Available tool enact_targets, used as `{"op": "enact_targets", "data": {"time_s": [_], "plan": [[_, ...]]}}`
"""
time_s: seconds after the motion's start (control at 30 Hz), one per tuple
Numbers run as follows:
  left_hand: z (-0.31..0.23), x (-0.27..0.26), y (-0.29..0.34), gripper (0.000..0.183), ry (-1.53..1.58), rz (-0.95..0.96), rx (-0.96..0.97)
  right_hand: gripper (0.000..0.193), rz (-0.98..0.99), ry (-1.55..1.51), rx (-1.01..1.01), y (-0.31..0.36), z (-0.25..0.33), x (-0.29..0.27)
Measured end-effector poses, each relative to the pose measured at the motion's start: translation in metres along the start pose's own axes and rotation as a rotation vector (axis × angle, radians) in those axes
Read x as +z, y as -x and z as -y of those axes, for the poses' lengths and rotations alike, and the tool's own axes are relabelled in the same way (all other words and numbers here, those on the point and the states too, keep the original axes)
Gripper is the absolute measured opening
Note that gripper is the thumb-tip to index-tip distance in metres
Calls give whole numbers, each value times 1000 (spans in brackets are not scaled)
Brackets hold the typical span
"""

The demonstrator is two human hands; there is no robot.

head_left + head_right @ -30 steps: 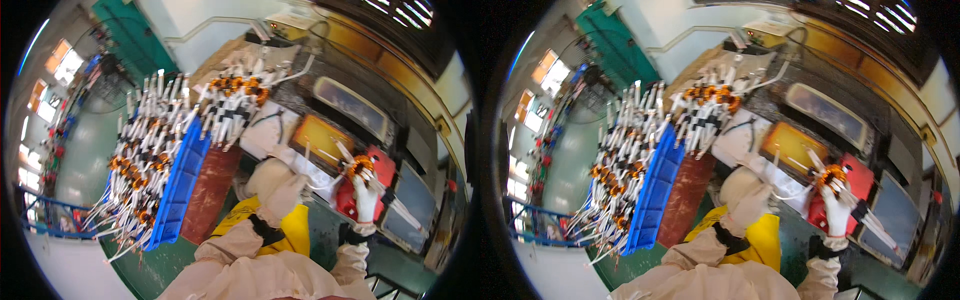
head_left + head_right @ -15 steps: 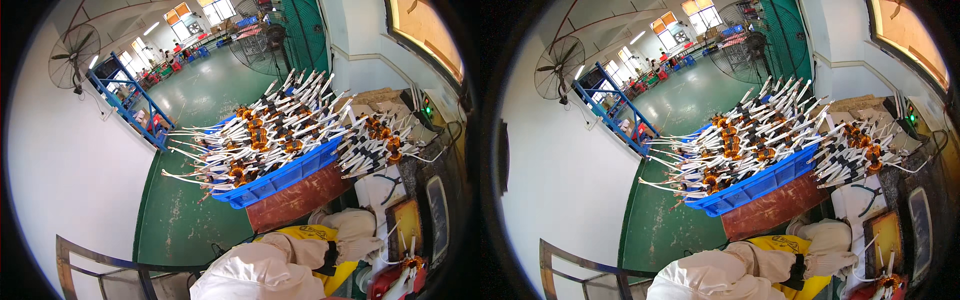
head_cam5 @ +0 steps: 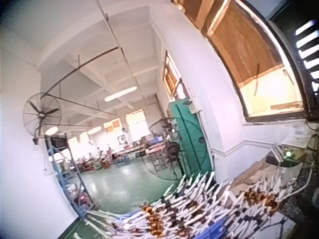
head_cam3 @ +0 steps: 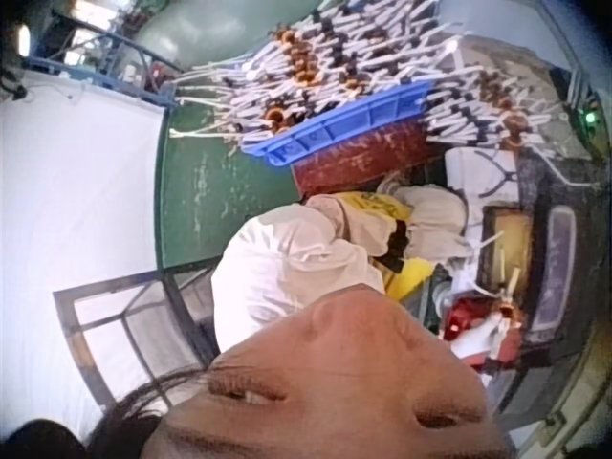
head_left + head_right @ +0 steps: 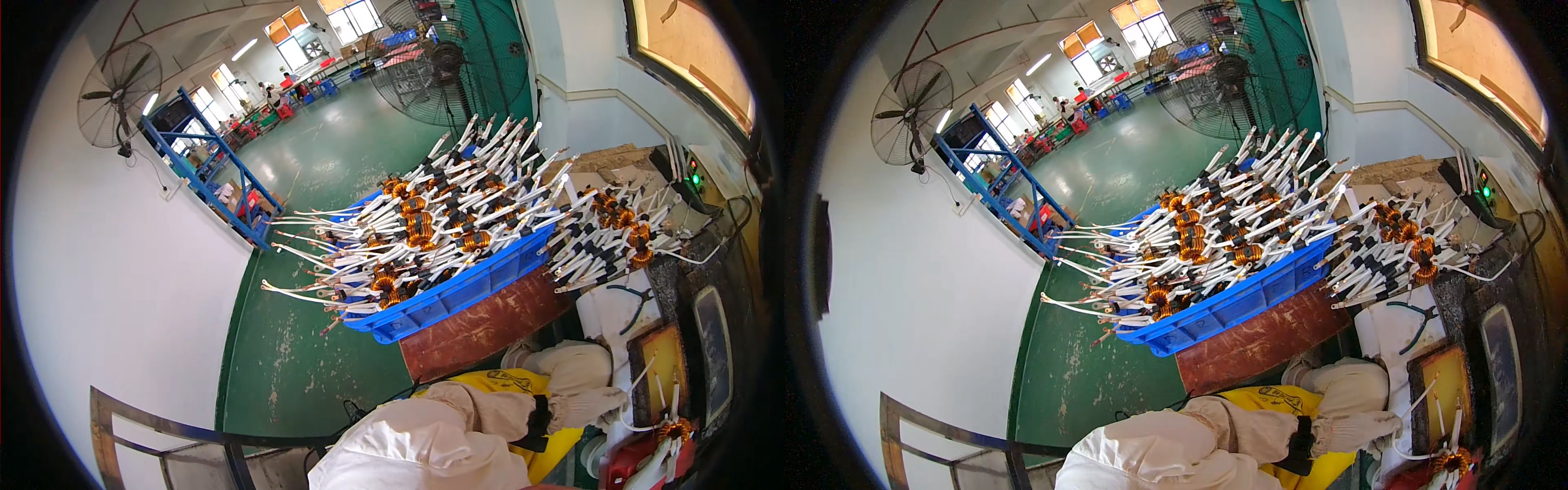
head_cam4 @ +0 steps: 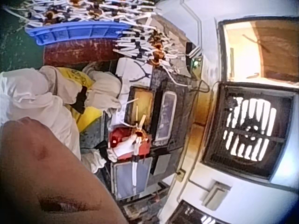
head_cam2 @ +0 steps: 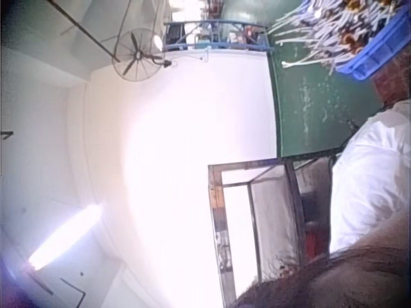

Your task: Dipping the ends of copper coil wires into a molten tinning bath for soldering.

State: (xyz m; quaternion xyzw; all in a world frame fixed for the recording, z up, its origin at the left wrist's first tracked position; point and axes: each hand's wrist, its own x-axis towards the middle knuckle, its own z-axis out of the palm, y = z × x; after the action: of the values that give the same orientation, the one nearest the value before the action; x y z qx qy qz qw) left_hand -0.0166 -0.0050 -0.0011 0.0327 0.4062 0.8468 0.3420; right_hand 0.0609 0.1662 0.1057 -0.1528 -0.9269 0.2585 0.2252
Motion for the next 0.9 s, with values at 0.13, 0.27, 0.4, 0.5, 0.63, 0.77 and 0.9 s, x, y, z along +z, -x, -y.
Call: {"op": "enact_targets", "data": {"time_s": [0.13, 0.27, 0.4, 0.5, 0.63, 0.77, 0.9], "plan": [[-7, 0, 8, 26, -25, -15, -17, 43, -66, 183, -168, -1, 0, 1], [-11, 2, 12, 27, -51, 2, -26, 41, -176, 187, -169, 1, -5, 7], [-4, -3, 2, 24, -171, 73, -24, 38, -63, -346, 343, 8, -37, 16], [-21, -10, 6, 27, -907, 187, 445, 33, -87, -669, 554, 5, -81, 38], [-26, -6, 10, 25, -395, 155, 109, 24, -132, -847, 385, 4, -91, 52], [-48, 11, 6, 24, -161, 19, -120, 12, -280, -1110, 587, -5, -58, 49], [-44, 23, -11, 25, -144, 106, -117, 13, -336, -1158, 604, -8, -54, 33]]}}
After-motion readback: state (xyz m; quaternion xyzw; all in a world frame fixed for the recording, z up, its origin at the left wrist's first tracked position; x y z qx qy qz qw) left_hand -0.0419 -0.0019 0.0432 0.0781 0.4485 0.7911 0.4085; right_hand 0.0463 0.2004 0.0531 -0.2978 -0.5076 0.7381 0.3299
